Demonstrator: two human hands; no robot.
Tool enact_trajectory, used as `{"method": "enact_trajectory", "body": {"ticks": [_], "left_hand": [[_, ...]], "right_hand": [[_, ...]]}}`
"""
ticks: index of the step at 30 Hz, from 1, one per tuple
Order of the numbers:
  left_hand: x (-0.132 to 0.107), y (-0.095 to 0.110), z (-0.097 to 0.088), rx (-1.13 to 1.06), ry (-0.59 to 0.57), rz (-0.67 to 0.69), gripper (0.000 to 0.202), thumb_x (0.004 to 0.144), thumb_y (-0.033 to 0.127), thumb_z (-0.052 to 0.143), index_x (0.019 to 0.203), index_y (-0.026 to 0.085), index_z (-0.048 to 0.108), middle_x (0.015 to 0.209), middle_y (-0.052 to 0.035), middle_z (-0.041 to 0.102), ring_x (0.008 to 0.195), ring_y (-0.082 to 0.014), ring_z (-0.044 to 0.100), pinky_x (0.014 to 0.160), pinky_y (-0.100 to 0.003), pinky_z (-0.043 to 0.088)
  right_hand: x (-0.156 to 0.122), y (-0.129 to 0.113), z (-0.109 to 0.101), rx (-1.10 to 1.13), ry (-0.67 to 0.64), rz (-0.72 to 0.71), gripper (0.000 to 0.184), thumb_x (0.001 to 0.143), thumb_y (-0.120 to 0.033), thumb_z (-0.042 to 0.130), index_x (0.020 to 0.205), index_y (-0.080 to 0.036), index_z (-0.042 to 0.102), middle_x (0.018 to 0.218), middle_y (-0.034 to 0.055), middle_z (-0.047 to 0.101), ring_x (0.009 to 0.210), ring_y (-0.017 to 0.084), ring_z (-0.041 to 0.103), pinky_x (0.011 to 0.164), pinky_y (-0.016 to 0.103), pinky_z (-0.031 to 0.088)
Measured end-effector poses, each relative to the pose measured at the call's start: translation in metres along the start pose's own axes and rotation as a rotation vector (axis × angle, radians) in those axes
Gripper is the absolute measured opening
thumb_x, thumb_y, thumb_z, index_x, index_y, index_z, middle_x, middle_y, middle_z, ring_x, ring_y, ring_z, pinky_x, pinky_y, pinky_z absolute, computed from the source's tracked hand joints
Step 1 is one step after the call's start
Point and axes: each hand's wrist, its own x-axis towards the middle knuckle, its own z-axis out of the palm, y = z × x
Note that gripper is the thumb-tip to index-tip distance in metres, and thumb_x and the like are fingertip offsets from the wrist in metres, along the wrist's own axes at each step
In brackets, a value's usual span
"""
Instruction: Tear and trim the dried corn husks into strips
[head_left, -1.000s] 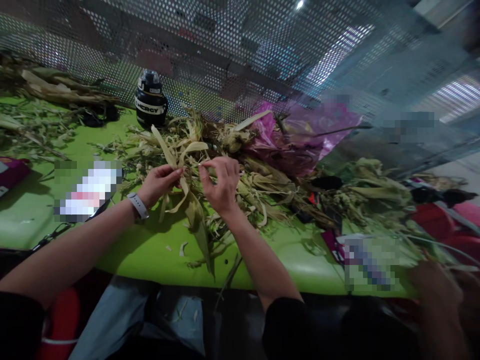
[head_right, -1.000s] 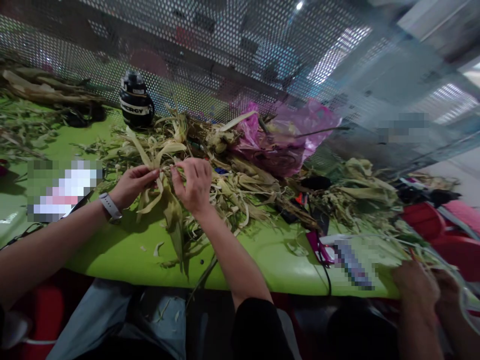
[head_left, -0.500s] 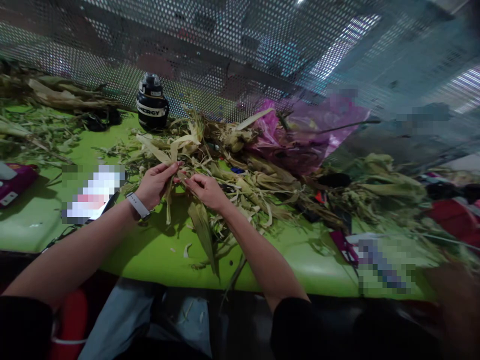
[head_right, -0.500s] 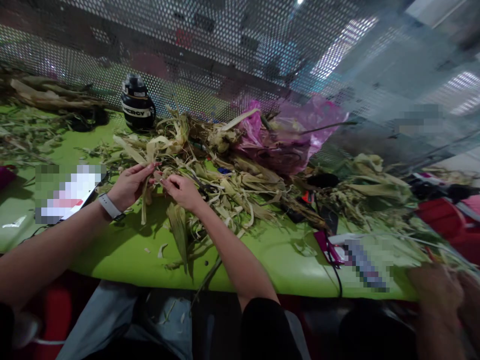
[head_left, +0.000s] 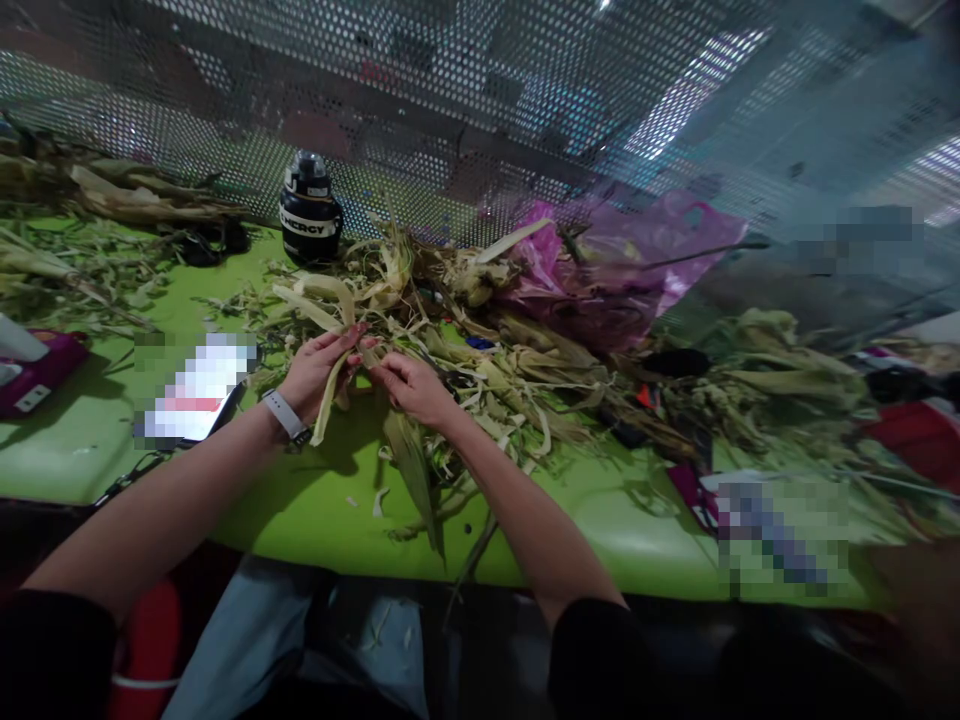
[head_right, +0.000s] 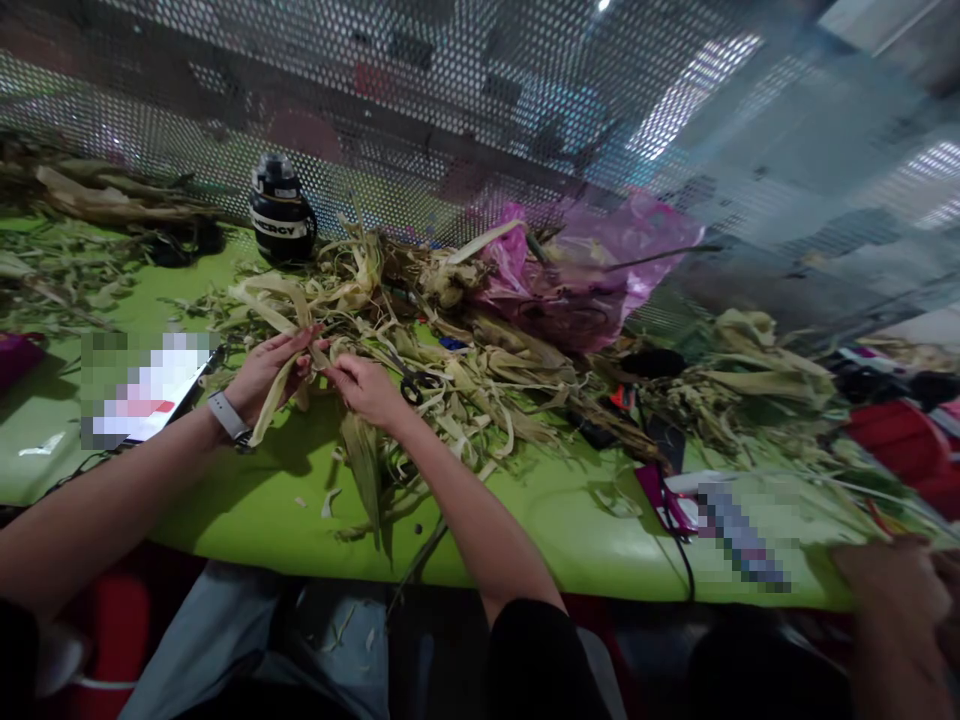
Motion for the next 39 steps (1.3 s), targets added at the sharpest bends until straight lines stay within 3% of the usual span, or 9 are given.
{"method": "enact_trajectory", "body": {"ticks": [5,14,17,20,23,25,29,32,39], "left_hand": [[0.001,-0.003,-0.001,0.063,-0.021,0.042,0.013,0.083,0.016,0.072,0.095,0.010,0.074,0.082,-0.0070,0.075,0.047,-0.0023,0.057,0.049,-0.011,0.050],[0.011,-0.012,-0.008,0.115,-0.032,0.128,0.025,0.075,0.027,0.080,0.094,0.013,0.074,0.086,-0.0059,0.076,0.053,-0.0046,0.062,0.054,-0.014,0.054],[0.010,-0.014,-0.007,0.134,-0.032,0.189,0.029,0.071,0.030,0.083,0.091,0.013,0.074,0.085,-0.0052,0.076,0.065,-0.0092,0.067,0.059,-0.017,0.056],[0.010,-0.017,-0.007,0.109,-0.044,0.228,0.032,0.067,0.031,0.085,0.091,0.014,0.072,0.086,-0.0043,0.076,0.073,-0.0120,0.069,0.067,-0.021,0.057],[0.009,-0.019,-0.007,0.091,-0.056,0.203,0.035,0.067,0.031,0.086,0.094,0.013,0.072,0.089,-0.0059,0.077,0.078,-0.0131,0.070,0.075,-0.024,0.057],[0.008,-0.020,-0.007,0.103,-0.065,0.190,0.037,0.065,0.029,0.087,0.094,0.013,0.071,0.093,-0.0074,0.077,0.082,-0.0140,0.071,0.079,-0.026,0.056],[0.007,-0.019,-0.007,0.178,-0.076,0.211,0.036,0.062,0.025,0.088,0.090,0.012,0.069,0.093,-0.0068,0.076,0.084,-0.0142,0.070,0.080,-0.026,0.054],[0.009,-0.016,-0.008,0.261,-0.058,0.237,0.030,0.063,0.028,0.086,0.078,0.013,0.065,0.083,-0.0054,0.075,0.080,-0.0144,0.068,0.078,-0.027,0.053],[0.013,-0.009,-0.009,0.413,-0.116,0.253,0.030,0.061,0.029,0.086,0.066,0.014,0.061,0.067,-0.0004,0.066,0.073,-0.0139,0.063,0.071,-0.026,0.050]], "right_hand": [[0.001,0.006,0.002,-0.034,0.006,0.009,0.041,0.093,-0.056,0.046,0.069,-0.023,0.045,0.056,-0.0042,0.045,0.059,0.013,0.043,0.061,0.026,0.033],[-0.002,0.008,0.008,-0.221,0.170,-0.023,0.032,0.095,-0.050,0.047,0.084,-0.021,0.055,0.068,-0.0006,0.056,0.061,0.015,0.048,0.063,0.028,0.036],[-0.003,0.007,0.008,-0.371,0.376,-0.153,0.029,0.096,-0.045,0.047,0.097,-0.019,0.059,0.091,0.0074,0.065,0.085,0.020,0.058,0.079,0.033,0.043],[-0.009,0.000,0.009,-0.596,0.546,-0.286,0.026,0.095,-0.040,0.048,0.093,-0.019,0.063,0.101,0.0113,0.064,0.102,0.024,0.054,0.093,0.039,0.039],[-0.015,-0.007,0.013,-0.771,0.444,-0.329,0.034,0.092,-0.051,0.054,0.080,-0.021,0.064,0.094,0.0091,0.062,0.097,0.024,0.051,0.092,0.041,0.037],[-0.016,-0.009,0.018,-0.855,0.374,-0.315,0.040,0.086,-0.058,0.058,0.082,-0.020,0.066,0.097,0.0096,0.062,0.099,0.025,0.050,0.092,0.042,0.035],[-0.015,-0.006,0.024,-0.920,0.291,-0.284,0.020,0.087,-0.038,0.062,0.087,-0.019,0.067,0.099,0.0089,0.065,0.100,0.025,0.049,0.095,0.042,0.032],[-0.012,-0.005,0.021,-0.873,0.266,-0.327,0.013,0.091,-0.027,0.055,0.088,-0.019,0.066,0.105,0.0076,0.067,0.102,0.024,0.051,0.096,0.041,0.033],[-0.007,-0.003,0.005,-0.525,0.372,-0.249,0.030,0.100,-0.040,0.042,0.092,-0.020,0.063,0.112,0.0112,0.068,0.103,0.022,0.060,0.093,0.037,0.043]]}}
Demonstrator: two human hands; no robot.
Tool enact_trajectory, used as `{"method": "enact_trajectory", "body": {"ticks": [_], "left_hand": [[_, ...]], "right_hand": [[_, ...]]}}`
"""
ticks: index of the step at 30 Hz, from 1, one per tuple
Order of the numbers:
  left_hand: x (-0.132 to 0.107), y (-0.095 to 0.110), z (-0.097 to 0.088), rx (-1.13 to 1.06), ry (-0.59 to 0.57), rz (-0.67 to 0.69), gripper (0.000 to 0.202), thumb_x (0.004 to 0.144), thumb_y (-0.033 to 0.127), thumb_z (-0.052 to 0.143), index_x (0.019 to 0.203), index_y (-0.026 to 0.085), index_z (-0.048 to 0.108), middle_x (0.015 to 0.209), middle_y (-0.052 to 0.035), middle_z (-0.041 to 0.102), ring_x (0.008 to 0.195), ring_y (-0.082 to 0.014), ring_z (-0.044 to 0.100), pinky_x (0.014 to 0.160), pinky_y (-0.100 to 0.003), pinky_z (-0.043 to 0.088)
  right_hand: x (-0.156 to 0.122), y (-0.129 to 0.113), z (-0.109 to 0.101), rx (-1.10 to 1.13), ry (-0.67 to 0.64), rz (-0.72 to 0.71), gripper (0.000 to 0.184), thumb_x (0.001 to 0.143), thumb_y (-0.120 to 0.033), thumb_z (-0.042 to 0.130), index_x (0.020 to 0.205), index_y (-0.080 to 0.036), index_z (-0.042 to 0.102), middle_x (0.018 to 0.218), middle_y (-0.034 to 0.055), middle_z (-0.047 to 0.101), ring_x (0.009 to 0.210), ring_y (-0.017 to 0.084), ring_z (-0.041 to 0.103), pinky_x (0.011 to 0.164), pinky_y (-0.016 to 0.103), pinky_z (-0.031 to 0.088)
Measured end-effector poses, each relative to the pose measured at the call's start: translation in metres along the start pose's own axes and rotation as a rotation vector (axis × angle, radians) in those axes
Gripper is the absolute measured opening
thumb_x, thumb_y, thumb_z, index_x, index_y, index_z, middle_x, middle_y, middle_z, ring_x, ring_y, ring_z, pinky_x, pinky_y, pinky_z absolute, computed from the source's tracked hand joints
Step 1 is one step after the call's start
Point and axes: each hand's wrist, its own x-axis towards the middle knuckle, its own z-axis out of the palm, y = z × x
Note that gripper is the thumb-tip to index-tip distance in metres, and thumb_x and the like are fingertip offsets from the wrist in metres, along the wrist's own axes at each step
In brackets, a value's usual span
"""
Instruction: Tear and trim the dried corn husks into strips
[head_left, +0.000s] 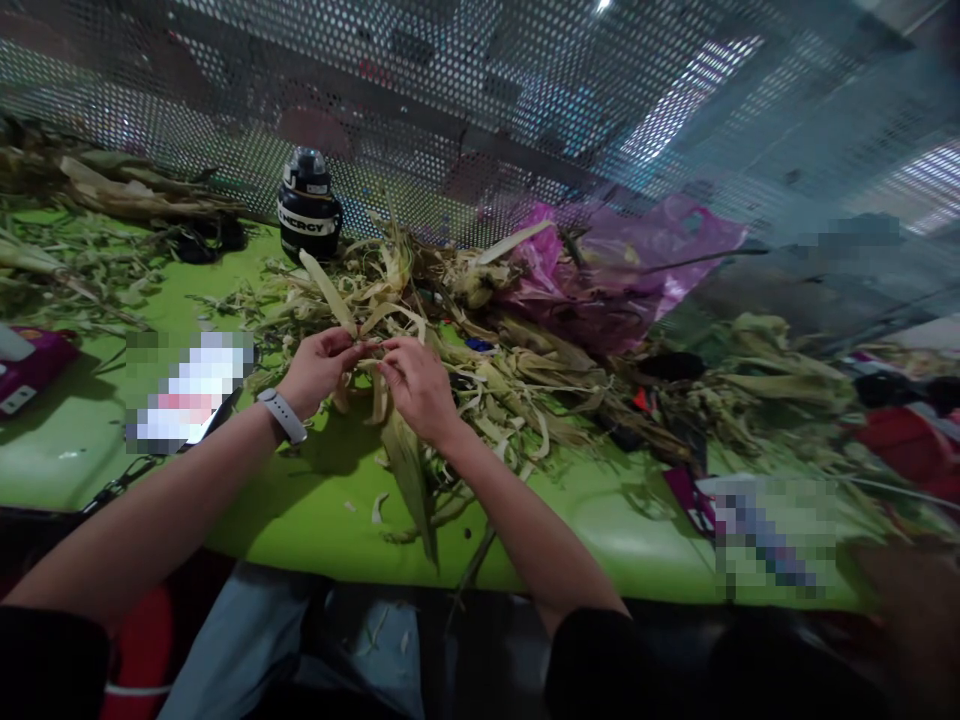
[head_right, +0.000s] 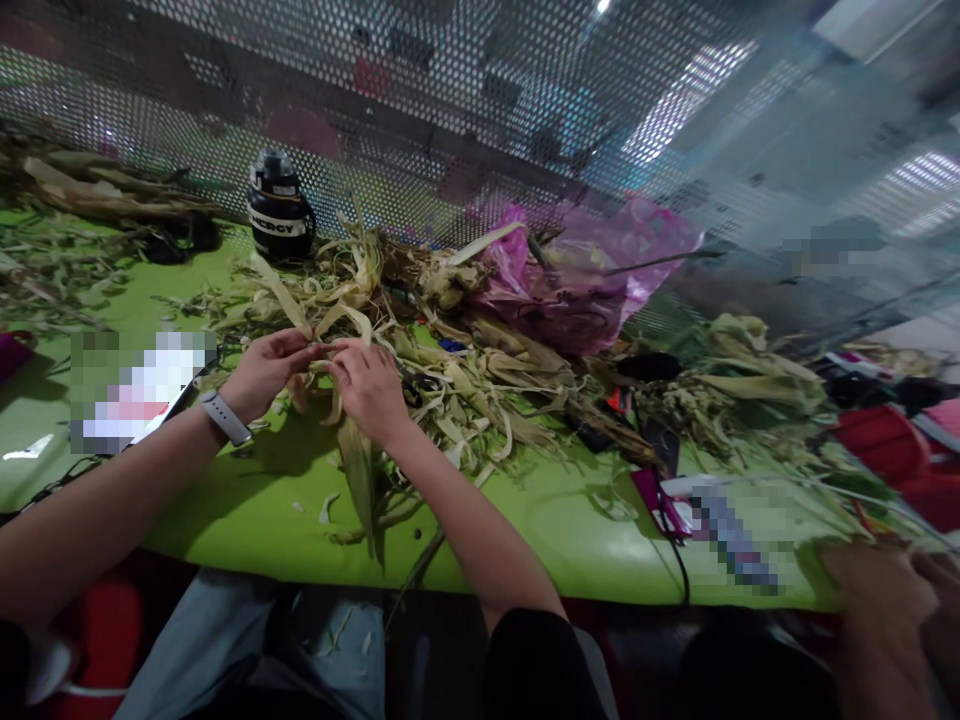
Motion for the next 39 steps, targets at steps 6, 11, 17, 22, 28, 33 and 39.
{"method": "enact_trajectory", "body": {"ticks": [6,11,17,22,28,33,39], "left_hand": [[-0.005,0.005,0.003,0.034,-0.136,-0.108,0.017,0.063,0.020,0.073,0.079,0.014,0.072,0.074,-0.0015,0.071,0.071,-0.0123,0.061,0.069,-0.023,0.049],[-0.007,0.005,0.004,0.079,-0.150,-0.140,0.024,0.063,0.020,0.064,0.083,0.015,0.076,0.073,-0.0016,0.071,0.065,-0.0124,0.058,0.062,-0.022,0.047],[-0.005,-0.003,-0.001,0.080,-0.116,-0.095,0.019,0.069,0.021,0.064,0.081,0.015,0.077,0.071,-0.0030,0.069,0.063,-0.0117,0.056,0.060,-0.023,0.046],[-0.007,-0.001,0.000,0.036,-0.182,-0.095,0.038,0.066,0.036,0.085,0.097,0.015,0.078,0.094,-0.0082,0.076,0.083,-0.0171,0.067,0.081,-0.031,0.054],[-0.006,-0.003,0.002,-0.006,-0.147,-0.090,0.047,0.058,0.041,0.089,0.096,0.015,0.078,0.086,-0.0072,0.077,0.083,-0.0189,0.069,0.081,-0.032,0.055],[-0.007,0.000,0.004,-0.017,-0.149,-0.124,0.043,0.063,0.035,0.087,0.099,0.013,0.077,0.089,-0.0071,0.076,0.078,-0.0151,0.068,0.079,-0.029,0.055],[-0.002,-0.001,0.003,-0.062,0.005,-0.019,0.039,0.065,0.031,0.084,0.098,0.013,0.075,0.088,-0.0041,0.074,0.072,-0.0118,0.064,0.074,-0.026,0.055]], "right_hand": [[0.003,0.012,-0.002,0.226,0.085,0.255,0.031,0.095,-0.050,0.049,0.089,-0.022,0.060,0.088,0.0055,0.068,0.083,0.019,0.063,0.084,0.033,0.049],[0.003,0.009,-0.001,0.314,0.079,0.345,0.033,0.092,-0.051,0.052,0.082,-0.021,0.060,0.084,0.0041,0.066,0.085,0.019,0.062,0.089,0.036,0.049],[0.001,0.010,0.004,0.400,0.071,0.390,0.028,0.090,-0.047,0.053,0.083,-0.021,0.060,0.084,0.0030,0.067,0.078,0.018,0.061,0.081,0.034,0.052],[0.002,0.010,0.001,0.334,0.052,0.312,0.019,0.085,-0.036,0.054,0.082,-0.019,0.061,0.076,0.0021,0.063,0.070,0.016,0.057,0.070,0.031,0.048],[0.006,0.006,-0.004,0.293,0.138,0.247,0.020,0.080,-0.037,0.057,0.071,-0.019,0.057,0.078,0.0033,0.061,0.074,0.016,0.055,0.073,0.029,0.047],[0.007,0.020,0.004,0.511,0.096,0.453,0.028,0.076,-0.046,0.064,0.078,-0.019,0.055,0.074,0.0002,0.061,0.067,0.014,0.056,0.070,0.030,0.049],[0.008,0.015,0.017,0.942,0.000,0.700,0.068,0.065,-0.049,0.079,0.117,-0.023,0.042,0.084,0.0003,0.068,0.071,0.016,0.066,0.069,0.033,0.056]]}}
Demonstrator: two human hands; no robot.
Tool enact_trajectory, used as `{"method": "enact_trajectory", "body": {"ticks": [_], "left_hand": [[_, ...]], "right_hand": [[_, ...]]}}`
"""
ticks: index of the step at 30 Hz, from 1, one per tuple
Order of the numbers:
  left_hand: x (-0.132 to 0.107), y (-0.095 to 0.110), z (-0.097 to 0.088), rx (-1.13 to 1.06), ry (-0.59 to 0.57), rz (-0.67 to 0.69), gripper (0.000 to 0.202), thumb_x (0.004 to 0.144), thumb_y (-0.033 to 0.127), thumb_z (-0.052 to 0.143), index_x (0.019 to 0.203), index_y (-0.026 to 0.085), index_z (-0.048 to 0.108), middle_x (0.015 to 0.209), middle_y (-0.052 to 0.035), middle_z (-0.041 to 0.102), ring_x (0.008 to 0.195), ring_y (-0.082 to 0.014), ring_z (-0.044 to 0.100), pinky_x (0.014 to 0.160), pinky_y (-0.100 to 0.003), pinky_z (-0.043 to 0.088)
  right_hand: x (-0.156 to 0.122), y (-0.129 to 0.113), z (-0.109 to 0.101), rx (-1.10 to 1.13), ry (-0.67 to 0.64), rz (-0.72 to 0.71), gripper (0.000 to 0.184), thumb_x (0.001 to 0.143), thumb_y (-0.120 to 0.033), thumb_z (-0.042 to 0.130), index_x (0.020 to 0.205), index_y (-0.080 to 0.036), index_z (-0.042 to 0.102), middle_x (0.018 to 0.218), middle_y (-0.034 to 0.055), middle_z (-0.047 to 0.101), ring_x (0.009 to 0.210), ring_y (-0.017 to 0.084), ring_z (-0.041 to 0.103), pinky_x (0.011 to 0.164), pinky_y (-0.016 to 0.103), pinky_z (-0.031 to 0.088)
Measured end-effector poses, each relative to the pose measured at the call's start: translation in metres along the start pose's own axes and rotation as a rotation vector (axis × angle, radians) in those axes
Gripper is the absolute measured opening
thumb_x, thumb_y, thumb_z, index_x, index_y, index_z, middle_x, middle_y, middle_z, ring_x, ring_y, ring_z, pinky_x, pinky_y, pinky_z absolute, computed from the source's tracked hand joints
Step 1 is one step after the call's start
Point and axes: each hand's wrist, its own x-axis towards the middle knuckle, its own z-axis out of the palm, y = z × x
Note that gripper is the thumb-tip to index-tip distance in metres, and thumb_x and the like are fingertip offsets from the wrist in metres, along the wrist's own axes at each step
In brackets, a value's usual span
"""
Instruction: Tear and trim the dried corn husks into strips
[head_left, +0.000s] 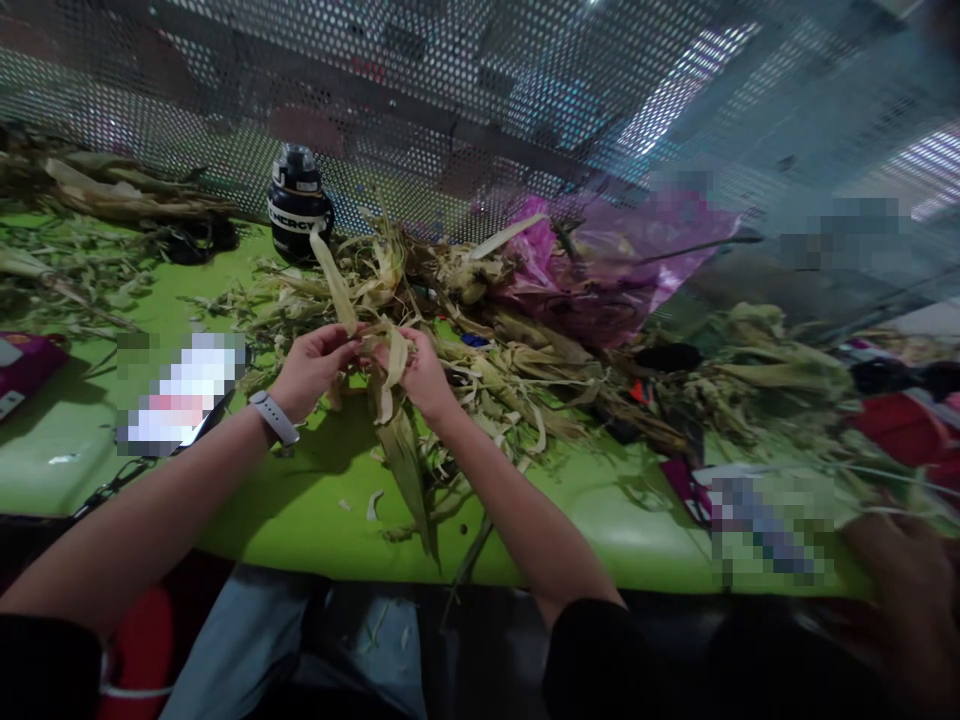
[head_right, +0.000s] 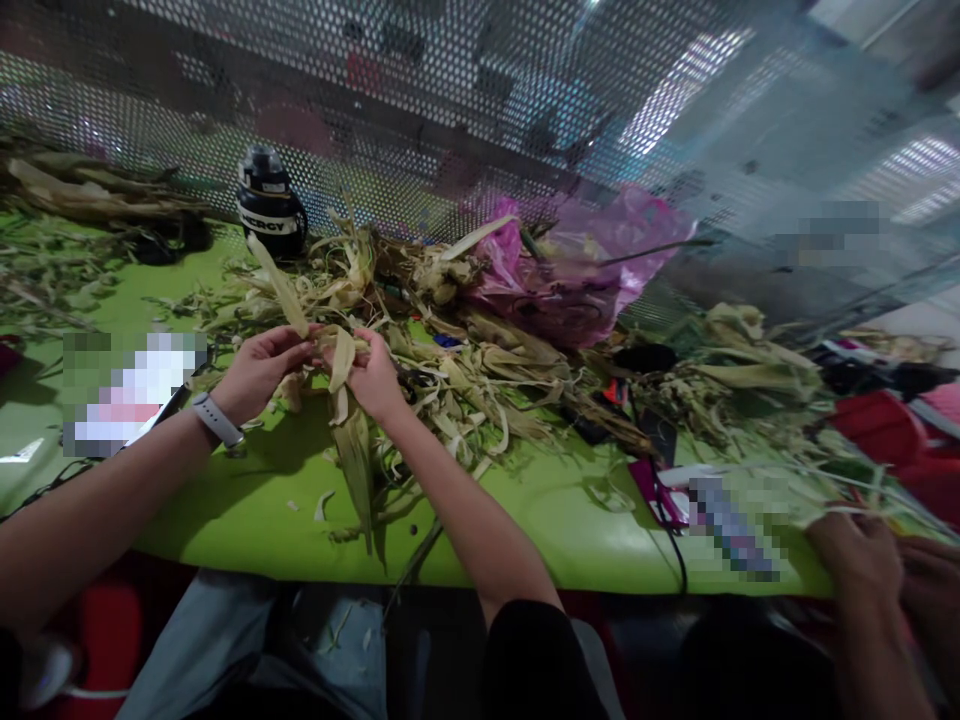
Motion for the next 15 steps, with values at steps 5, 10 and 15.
{"method": "enact_trajectory", "body": {"ticks": [5,10,15], "left_hand": [[0.006,0.000,-0.005,0.031,0.091,0.067,0.032,0.067,0.028,0.080,0.095,0.014,0.071,0.082,-0.0011,0.070,0.065,-0.0105,0.062,0.066,-0.024,0.053],[0.009,0.001,-0.007,0.122,0.203,0.118,0.022,0.070,0.022,0.074,0.088,0.016,0.064,0.078,-0.0004,0.068,0.062,-0.0109,0.061,0.062,-0.025,0.052],[0.014,-0.005,-0.014,0.254,0.195,0.172,0.017,0.070,0.021,0.073,0.084,0.016,0.065,0.074,-0.0005,0.069,0.061,-0.0106,0.059,0.061,-0.023,0.050]], "right_hand": [[-0.007,0.002,0.008,0.047,-0.047,0.001,0.105,0.064,-0.039,0.081,0.145,-0.022,0.017,0.076,-0.0037,0.068,0.066,0.017,0.067,0.071,0.036,0.058],[-0.010,0.005,0.002,-0.277,-0.002,-0.174,0.044,0.076,-0.044,0.071,0.110,-0.019,0.058,0.073,-0.0014,0.065,0.065,0.015,0.061,0.067,0.029,0.052],[-0.012,-0.003,0.003,-0.334,-0.224,-0.164,0.033,0.080,-0.050,0.064,0.078,-0.016,0.063,0.068,-0.0006,0.061,0.061,0.012,0.052,0.061,0.026,0.045]]}}
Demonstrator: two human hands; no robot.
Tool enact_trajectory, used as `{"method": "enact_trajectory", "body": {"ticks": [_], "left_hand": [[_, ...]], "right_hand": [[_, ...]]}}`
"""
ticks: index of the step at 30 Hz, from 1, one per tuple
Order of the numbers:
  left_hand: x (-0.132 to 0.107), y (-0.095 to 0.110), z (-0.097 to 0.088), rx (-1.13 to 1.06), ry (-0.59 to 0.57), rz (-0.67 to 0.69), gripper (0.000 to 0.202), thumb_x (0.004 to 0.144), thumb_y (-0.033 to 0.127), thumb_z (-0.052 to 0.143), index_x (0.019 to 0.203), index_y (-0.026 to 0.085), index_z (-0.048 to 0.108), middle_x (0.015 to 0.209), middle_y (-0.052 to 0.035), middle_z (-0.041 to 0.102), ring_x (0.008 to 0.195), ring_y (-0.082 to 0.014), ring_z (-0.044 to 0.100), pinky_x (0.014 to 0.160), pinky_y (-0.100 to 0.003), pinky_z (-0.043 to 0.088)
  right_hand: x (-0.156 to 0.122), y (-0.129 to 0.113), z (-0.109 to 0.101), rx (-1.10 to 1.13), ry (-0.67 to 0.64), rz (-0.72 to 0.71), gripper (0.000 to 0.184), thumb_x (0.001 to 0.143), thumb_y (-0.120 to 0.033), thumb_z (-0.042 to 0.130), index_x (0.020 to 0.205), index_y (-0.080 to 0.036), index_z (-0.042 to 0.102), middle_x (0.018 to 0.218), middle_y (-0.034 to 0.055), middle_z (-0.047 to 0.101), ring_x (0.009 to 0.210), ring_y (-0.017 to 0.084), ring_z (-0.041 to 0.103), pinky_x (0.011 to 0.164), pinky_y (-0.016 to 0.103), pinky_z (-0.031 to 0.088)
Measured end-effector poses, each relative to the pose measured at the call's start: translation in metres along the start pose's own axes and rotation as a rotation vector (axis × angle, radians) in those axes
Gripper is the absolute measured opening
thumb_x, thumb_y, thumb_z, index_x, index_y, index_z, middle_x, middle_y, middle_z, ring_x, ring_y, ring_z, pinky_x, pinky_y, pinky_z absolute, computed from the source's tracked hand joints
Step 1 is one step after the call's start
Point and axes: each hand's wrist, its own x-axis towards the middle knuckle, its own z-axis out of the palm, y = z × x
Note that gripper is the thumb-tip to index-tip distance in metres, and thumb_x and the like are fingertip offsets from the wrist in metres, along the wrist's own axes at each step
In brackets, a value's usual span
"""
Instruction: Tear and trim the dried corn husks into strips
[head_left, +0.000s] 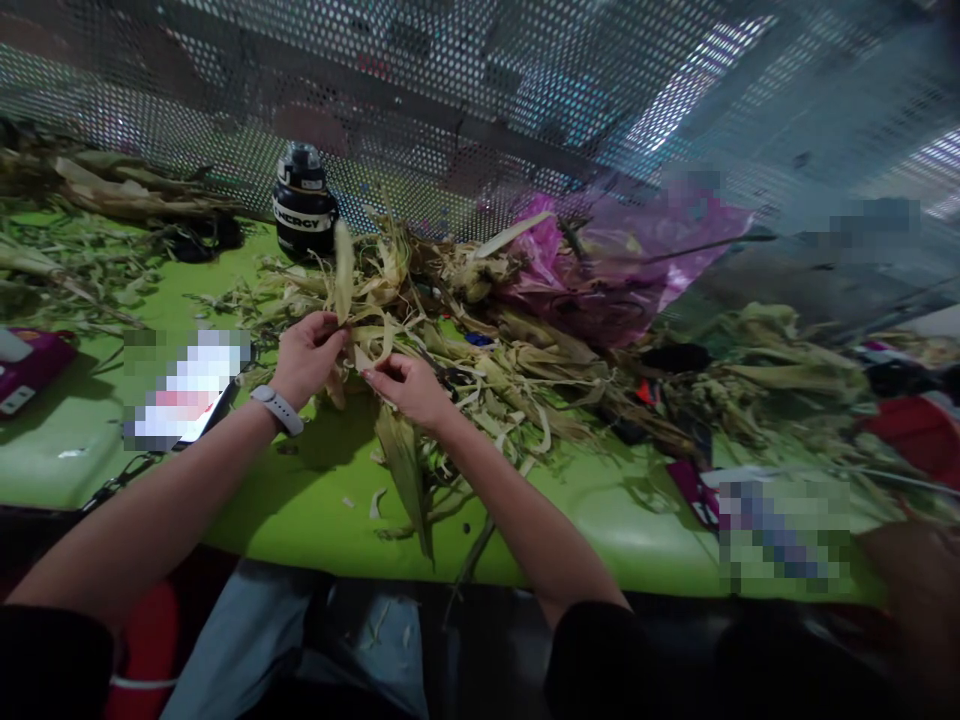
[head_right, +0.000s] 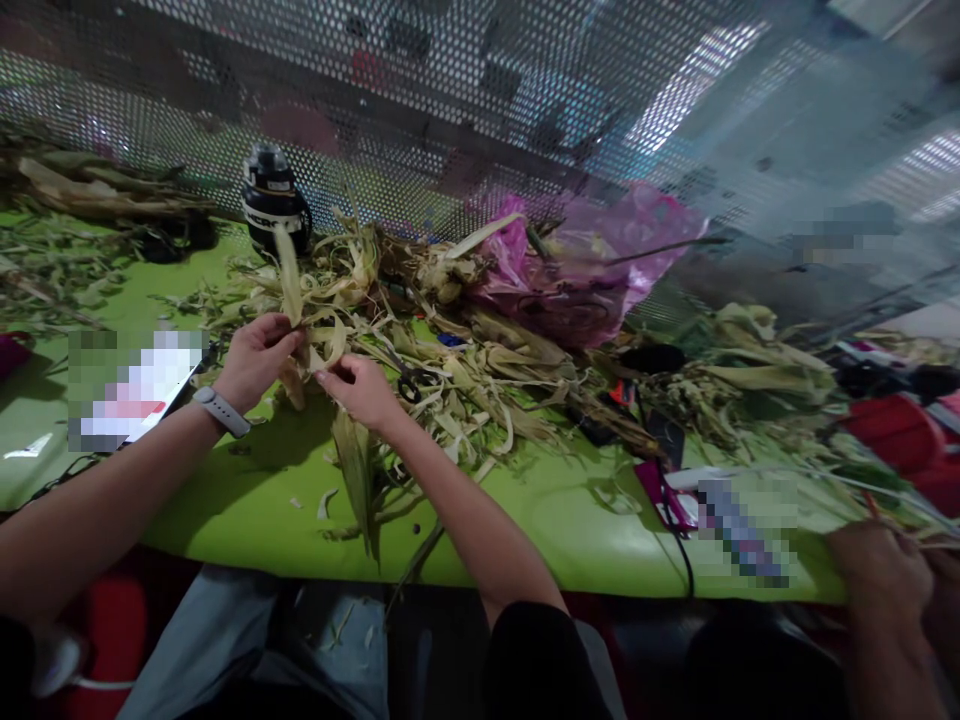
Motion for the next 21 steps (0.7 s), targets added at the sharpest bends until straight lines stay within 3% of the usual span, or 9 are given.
{"method": "enact_trajectory", "body": {"ticks": [3,7,11,14,16,21], "left_hand": [[0.002,-0.005,-0.003,0.050,-0.037,0.013,0.018,0.068,0.023,0.075,0.082,0.016,0.067,0.069,-0.0002,0.068,0.059,-0.0111,0.059,0.059,-0.023,0.050],[-0.001,-0.004,-0.002,0.035,-0.171,-0.022,0.026,0.066,0.030,0.079,0.082,0.015,0.067,0.070,-0.0016,0.069,0.057,-0.0132,0.061,0.058,-0.026,0.050],[-0.010,0.006,0.003,0.069,-0.277,-0.061,0.028,0.064,0.033,0.081,0.077,0.015,0.065,0.065,-0.0010,0.066,0.055,-0.0134,0.060,0.055,-0.026,0.048],[-0.015,0.012,0.006,0.060,-0.374,-0.045,0.024,0.069,0.035,0.079,0.073,0.016,0.063,0.065,-0.0003,0.064,0.057,-0.0128,0.060,0.058,-0.025,0.049],[-0.018,0.014,0.007,0.057,-0.460,-0.039,0.023,0.071,0.035,0.077,0.073,0.017,0.064,0.068,-0.0008,0.064,0.061,-0.0129,0.061,0.061,-0.026,0.050],[-0.020,0.014,0.008,0.019,-0.568,0.020,0.016,0.077,0.032,0.072,0.078,0.017,0.065,0.072,-0.0014,0.062,0.067,-0.0136,0.060,0.069,-0.029,0.052]], "right_hand": [[-0.002,-0.009,-0.002,-0.004,0.027,-0.069,0.032,0.084,-0.049,0.060,0.086,-0.018,0.063,0.075,0.0010,0.064,0.068,0.014,0.056,0.067,0.029,0.049],[-0.008,-0.020,-0.003,-0.364,0.276,-0.374,0.026,0.095,-0.042,0.050,0.089,-0.020,0.064,0.096,0.0089,0.068,0.095,0.020,0.062,0.091,0.037,0.051],[-0.012,-0.018,-0.003,-0.681,0.325,-0.565,0.022,0.098,-0.033,0.044,0.096,-0.021,0.063,0.117,0.0137,0.066,0.116,0.024,0.059,0.105,0.044,0.044],[-0.010,-0.010,-0.007,-0.768,0.345,-0.578,0.022,0.099,-0.029,0.040,0.103,-0.022,0.061,0.121,0.0141,0.065,0.120,0.024,0.058,0.113,0.051,0.036],[-0.007,-0.004,-0.013,-0.772,0.383,-0.536,0.023,0.100,-0.029,0.038,0.104,-0.021,0.059,0.112,0.0128,0.067,0.110,0.024,0.062,0.114,0.053,0.034],[-0.002,-0.002,-0.022,-0.739,0.481,-0.418,0.025,0.100,-0.035,0.035,0.099,-0.021,0.056,0.089,0.0091,0.066,0.086,0.023,0.063,0.099,0.046,0.044]]}}
